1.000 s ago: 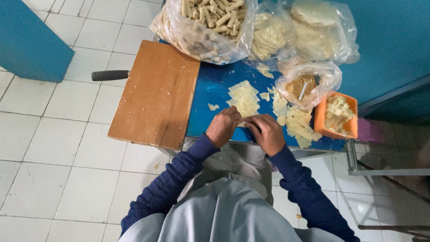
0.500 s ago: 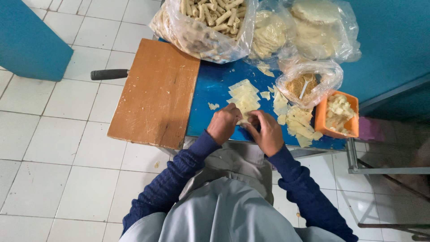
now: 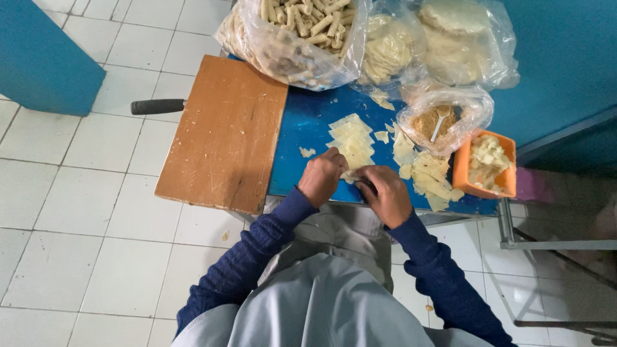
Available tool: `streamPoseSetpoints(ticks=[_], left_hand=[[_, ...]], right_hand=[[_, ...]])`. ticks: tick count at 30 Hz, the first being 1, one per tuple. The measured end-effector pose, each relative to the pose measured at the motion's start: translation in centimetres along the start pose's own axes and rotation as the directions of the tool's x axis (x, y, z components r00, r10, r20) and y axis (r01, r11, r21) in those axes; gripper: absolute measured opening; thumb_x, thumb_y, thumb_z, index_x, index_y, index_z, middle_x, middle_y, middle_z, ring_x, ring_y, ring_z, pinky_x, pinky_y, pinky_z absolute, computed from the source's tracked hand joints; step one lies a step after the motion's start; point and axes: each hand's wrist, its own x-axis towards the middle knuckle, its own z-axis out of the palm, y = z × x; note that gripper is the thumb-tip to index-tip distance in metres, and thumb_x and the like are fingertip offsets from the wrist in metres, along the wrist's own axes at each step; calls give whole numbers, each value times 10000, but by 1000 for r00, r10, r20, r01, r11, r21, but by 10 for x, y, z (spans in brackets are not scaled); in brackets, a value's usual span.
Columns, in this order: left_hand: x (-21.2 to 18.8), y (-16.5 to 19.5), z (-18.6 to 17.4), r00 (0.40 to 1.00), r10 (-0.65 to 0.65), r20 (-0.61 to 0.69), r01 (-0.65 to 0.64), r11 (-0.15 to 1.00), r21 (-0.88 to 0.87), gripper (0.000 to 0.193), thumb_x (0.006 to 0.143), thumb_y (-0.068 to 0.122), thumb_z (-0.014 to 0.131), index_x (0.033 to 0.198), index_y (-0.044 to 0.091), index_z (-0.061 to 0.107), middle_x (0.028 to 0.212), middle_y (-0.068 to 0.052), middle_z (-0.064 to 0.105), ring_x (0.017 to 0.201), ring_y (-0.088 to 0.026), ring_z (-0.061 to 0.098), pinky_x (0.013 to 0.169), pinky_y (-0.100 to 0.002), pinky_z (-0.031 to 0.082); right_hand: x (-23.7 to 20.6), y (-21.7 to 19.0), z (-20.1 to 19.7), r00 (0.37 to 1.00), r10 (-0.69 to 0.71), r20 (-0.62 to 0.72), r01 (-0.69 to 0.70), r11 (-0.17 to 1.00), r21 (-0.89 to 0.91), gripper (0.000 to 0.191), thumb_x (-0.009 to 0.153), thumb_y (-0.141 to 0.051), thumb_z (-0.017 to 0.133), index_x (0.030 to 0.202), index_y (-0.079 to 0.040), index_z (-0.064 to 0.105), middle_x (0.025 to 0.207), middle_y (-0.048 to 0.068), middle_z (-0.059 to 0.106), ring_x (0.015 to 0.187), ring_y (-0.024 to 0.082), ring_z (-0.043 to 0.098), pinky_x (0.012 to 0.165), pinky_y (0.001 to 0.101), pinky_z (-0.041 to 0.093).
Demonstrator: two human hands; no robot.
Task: The person sits at a small blue table and assembles snack rolls: they take flat dough pieces, spoon brown filling powder from a plastic bag onto a piece, fold or roll the dough over the filling, and place the finished roll into an orange container. Bags of finished rolled snacks and other dough pieces sit on the table.
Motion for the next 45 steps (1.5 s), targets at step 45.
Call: streamPoseSetpoints(ticks=[45], left_hand=[[-10,29,-26,999,-25,27,29,986,-165,242,872,-65,581,1086,36,528,1131,-172,514,965,-444,612,771,-491,521]], right_hand=[[18,10,10,953,284,106,-296,947,122,100,905,-170,749,973,-103,778,973,59,672,788,253,678,677,364,528]])
